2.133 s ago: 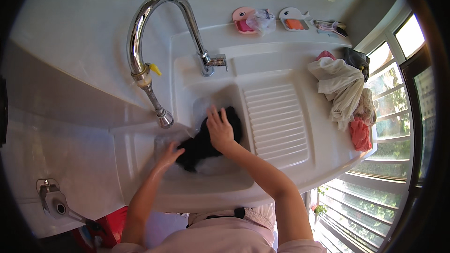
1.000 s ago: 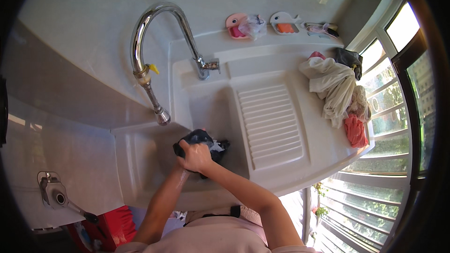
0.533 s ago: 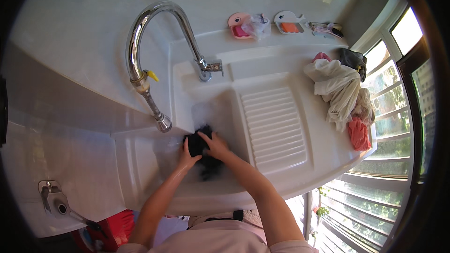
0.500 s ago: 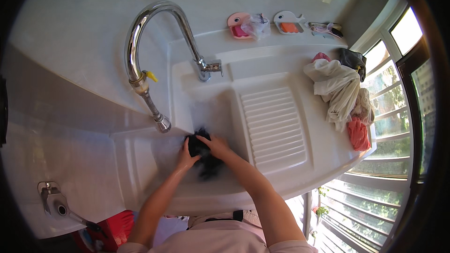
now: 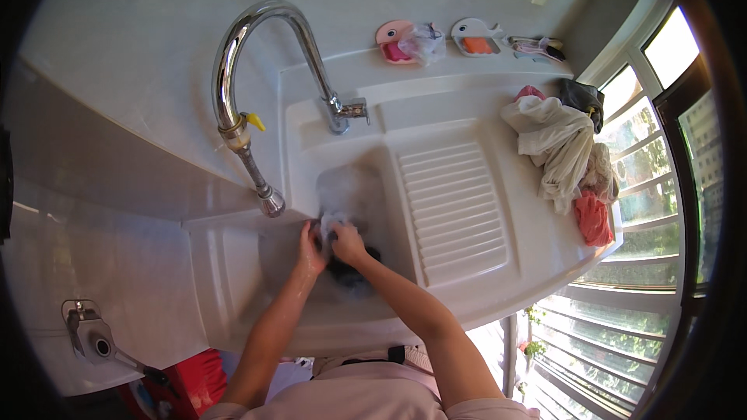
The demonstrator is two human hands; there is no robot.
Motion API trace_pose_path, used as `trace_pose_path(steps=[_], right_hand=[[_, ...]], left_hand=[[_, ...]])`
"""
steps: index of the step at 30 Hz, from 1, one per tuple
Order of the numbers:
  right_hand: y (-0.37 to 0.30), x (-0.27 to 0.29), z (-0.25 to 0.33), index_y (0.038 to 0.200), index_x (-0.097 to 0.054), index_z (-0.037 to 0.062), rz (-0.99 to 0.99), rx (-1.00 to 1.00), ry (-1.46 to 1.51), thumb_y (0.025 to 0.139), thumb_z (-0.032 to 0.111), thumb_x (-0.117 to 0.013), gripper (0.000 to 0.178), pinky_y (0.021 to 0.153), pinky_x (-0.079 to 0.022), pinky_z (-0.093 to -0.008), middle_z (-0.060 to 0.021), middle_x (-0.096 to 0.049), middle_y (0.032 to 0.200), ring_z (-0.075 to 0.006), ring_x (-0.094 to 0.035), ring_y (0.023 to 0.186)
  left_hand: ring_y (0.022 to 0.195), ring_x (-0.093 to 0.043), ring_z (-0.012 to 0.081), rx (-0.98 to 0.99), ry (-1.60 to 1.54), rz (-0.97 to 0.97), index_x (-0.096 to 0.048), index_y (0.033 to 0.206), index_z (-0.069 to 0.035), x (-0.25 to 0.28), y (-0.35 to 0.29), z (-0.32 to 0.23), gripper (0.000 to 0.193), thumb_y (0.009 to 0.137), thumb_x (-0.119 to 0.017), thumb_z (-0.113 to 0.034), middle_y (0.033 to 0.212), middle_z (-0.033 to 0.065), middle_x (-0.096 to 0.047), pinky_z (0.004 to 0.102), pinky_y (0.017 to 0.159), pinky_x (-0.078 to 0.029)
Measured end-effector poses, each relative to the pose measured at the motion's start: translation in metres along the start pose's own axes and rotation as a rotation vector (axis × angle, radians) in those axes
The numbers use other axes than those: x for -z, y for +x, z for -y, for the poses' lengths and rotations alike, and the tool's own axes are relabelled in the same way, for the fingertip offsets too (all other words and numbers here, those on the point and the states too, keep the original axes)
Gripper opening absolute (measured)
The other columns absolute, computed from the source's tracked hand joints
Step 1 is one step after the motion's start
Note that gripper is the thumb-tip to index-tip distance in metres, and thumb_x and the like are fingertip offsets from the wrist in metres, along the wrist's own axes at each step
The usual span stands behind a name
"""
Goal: The person washes clothes in a sink by hand, scrubbing a white garment and then a black garment under running water.
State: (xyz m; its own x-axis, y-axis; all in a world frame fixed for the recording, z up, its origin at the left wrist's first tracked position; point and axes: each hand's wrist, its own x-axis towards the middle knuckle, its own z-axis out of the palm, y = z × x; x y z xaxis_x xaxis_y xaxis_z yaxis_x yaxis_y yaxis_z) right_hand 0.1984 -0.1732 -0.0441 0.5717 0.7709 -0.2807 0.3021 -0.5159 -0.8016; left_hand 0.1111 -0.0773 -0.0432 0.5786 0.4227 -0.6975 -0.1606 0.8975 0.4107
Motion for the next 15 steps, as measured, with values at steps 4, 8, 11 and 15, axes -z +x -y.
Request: trace_pose_path(steps=[4,8,11,15], right_hand=[[-0.067,0.059,0.081,0.104,-0.059,0.0081,0.089,0.417,0.299,0.064,-0.005,-0.052,0.043,0.093,-0.042,-0.0399,-0.0172,-0.049,0.121,-0.0387,-0.05,0.108],[-0.099,0.067,0.122,0.096,-0.059,0.0086,0.182,0.654,0.078,0.063,0.015,-0.065,0.034,0.076,-0.05,-0.0415,-0.0127,-0.052,0.111,-0.0326,-0.059,0.092],[-0.106,0.072,0.138,0.097,-0.058,0.008,0.094,0.559,-0.038,0.062,0.022,-0.067,0.038,0.071,-0.05,-0.0421,-0.0124,-0.051,0.106,-0.0322,-0.06,0.087],[-0.078,0.059,0.123,0.094,-0.057,0.009,-0.163,0.525,-0.217,0.064,0.034,-0.071,0.042,0.062,-0.051,-0.0412,-0.0116,-0.053,0.099,-0.0324,-0.061,0.079]], left_hand=[[0.096,-0.059,0.0244,0.099,-0.043,0.354,-0.06,0.108,-0.006,-0.011,-0.036,-0.028,0.047,0.09,-0.044,-0.046,0.1,0.0083,-0.063,0.0384,0.089,-0.046],[0.097,-0.06,0.0237,0.251,0.041,0.281,-0.058,0.112,-0.006,-0.053,-0.062,-0.03,0.042,0.093,-0.042,-0.04,0.105,0.0101,-0.063,0.0364,0.088,-0.048],[0.097,-0.06,0.0236,0.256,0.0,0.382,-0.058,0.112,-0.006,-0.049,-0.059,-0.022,0.042,0.093,-0.043,-0.04,0.106,0.01,-0.063,0.0365,0.088,-0.048],[0.098,-0.06,0.0235,0.223,-0.038,0.399,-0.058,0.113,-0.006,-0.04,-0.059,-0.01,0.043,0.093,-0.043,-0.041,0.107,0.01,-0.062,0.0367,0.088,-0.047]])
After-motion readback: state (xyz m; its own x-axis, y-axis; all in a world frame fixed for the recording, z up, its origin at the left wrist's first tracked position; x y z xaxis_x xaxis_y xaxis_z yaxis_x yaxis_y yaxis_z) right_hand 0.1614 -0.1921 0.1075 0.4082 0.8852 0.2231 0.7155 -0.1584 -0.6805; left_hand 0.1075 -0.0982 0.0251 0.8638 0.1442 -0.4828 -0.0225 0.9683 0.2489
